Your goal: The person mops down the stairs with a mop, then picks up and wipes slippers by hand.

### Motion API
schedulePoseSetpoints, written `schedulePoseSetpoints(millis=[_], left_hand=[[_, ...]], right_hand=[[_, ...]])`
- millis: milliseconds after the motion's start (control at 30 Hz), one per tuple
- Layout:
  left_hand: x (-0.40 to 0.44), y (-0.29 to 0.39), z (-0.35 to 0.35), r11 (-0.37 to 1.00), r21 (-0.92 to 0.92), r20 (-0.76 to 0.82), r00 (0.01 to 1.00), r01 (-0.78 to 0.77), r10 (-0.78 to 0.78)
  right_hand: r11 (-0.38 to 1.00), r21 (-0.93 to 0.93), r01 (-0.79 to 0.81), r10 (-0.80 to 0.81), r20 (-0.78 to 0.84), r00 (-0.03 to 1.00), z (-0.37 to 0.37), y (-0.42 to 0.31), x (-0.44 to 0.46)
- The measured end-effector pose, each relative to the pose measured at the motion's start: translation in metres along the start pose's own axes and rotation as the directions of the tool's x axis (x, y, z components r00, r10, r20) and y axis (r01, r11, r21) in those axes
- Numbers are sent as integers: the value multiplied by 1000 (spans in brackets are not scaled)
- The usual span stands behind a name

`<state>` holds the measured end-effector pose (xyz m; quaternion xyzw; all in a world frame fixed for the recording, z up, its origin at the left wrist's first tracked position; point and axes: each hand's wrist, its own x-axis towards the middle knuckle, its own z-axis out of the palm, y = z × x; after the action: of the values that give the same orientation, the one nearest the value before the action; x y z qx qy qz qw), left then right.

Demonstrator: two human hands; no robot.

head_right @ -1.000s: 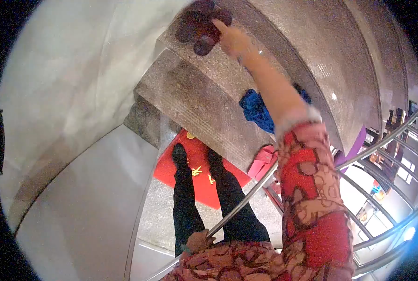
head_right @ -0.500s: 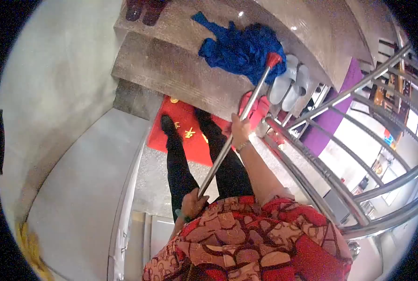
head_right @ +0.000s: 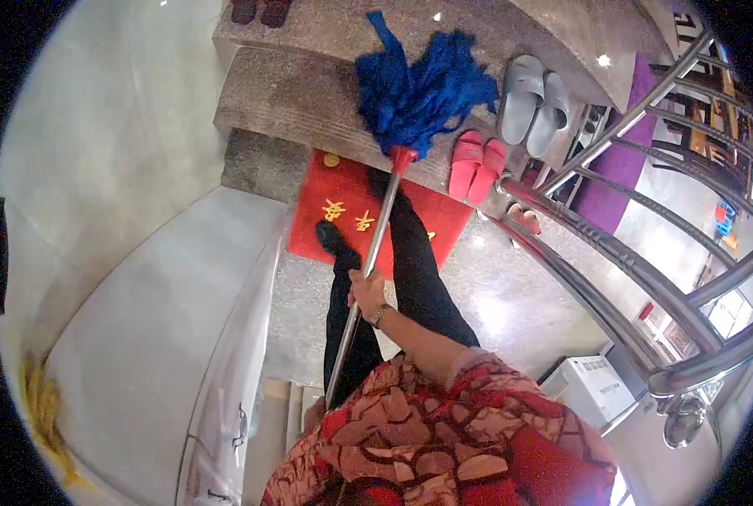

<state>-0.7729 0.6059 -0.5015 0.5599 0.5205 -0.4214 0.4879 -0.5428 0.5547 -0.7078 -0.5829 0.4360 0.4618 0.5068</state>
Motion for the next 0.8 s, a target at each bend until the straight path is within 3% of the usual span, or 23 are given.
schedulePoseSetpoints(millis=[67,133,167,200,267,333,367,400,467,500,600,667,733,767,800], left_hand=[[-6,-13,11,996,-79,32,999,39,-36],[-4,46,4,955,290,71,997,-59,40],[2,-3,27,960,279,89,995,18,-44],[3,15,21,962,274,88,995,19,-44],[8,73,2,980,201,98,995,4,-25],[17,80,13,991,128,74,997,27,-36],[22,84,19,997,58,53,997,46,-49],[26,91,25,995,-71,21,997,-67,68],[33,108,25,986,-164,35,999,-16,22],[36,115,26,984,-175,31,999,-15,20],[50,129,27,979,-202,-52,999,-20,10],[62,136,15,944,-330,-157,985,13,-68],[71,156,-5,907,-414,-162,975,74,-154],[81,145,-2,865,-502,-198,975,-10,-103],[85,174,-25,902,-431,-265,955,3,-131]], right_hand=[[997,8,-82,82,54,995,-5,7,3],[994,34,-106,105,36,994,-12,-5,12],[995,40,-96,94,43,995,-18,-10,13],[996,63,-63,59,69,996,-22,-12,18],[994,90,-66,65,21,998,-23,-28,17],[995,77,-56,56,-11,998,-21,-30,23],[999,-44,-25,24,-19,1000,-18,-30,33],[986,-165,7,-11,-23,1000,-15,-32,42],[974,-217,59,-58,11,998,0,-51,48],[948,-284,142,-128,66,990,4,-56,53],[899,-425,100,-68,89,994,46,-89,57],[899,-417,131,-36,229,973,86,-98,63],[930,-268,252,-126,411,903,125,-94,78],[877,-316,363,-183,479,859,149,-99,86],[810,-350,470,-230,549,804,175,-107,91]])
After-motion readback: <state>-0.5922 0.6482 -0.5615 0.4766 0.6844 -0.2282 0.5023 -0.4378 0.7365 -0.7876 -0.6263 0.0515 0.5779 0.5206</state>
